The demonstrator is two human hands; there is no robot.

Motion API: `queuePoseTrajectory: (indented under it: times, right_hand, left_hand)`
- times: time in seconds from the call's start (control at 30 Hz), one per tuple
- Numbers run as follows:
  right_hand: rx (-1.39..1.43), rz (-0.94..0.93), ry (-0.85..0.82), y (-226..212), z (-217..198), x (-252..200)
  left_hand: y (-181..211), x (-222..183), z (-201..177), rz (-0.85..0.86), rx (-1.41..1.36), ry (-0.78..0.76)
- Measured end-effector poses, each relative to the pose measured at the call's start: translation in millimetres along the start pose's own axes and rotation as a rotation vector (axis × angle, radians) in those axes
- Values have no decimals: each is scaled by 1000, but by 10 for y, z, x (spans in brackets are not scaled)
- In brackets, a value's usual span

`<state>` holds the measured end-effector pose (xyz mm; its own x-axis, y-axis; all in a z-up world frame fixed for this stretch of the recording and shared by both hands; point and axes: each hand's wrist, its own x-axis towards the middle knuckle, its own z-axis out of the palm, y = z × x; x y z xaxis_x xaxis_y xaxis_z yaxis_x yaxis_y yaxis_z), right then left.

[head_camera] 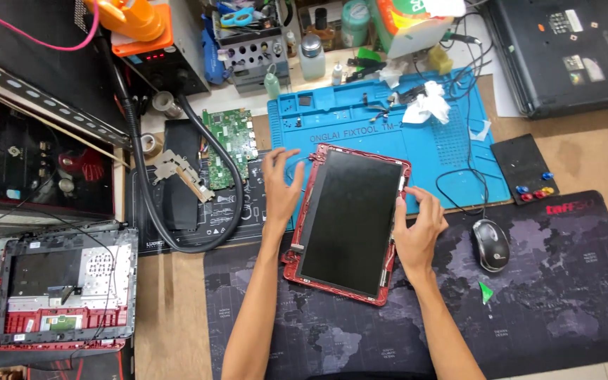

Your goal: Repairing a laptop screen by aligning the LCD panel with the bezel and using a prying tool to secure the components.

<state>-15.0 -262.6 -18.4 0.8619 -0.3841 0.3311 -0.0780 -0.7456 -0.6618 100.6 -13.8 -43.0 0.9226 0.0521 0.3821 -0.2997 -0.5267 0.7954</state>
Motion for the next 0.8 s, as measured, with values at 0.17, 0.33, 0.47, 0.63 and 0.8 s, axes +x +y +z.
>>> queuePoseTrajectory:
  times: [0.17,0.33,0.47,0.63,0.8]
  right_hand:
    - [18,43,-6,111,40,9]
    - [67,-13,12,83,3,57]
    - [210,0,21,-1,-74,87]
    - [272,63,7,-65,-103,84]
    - [461,229,-71,-81,-137,128]
  left_hand:
    - [591,-262,-329,-156,61,-54]
    - [988,-499,-482,-308,-48,-251]
    - [1085,-568,-403,-303,-55,-210]
    - [900,-634,-219,-361,-65,-117]
    - [844,-583,-248,-575,-252,-10]
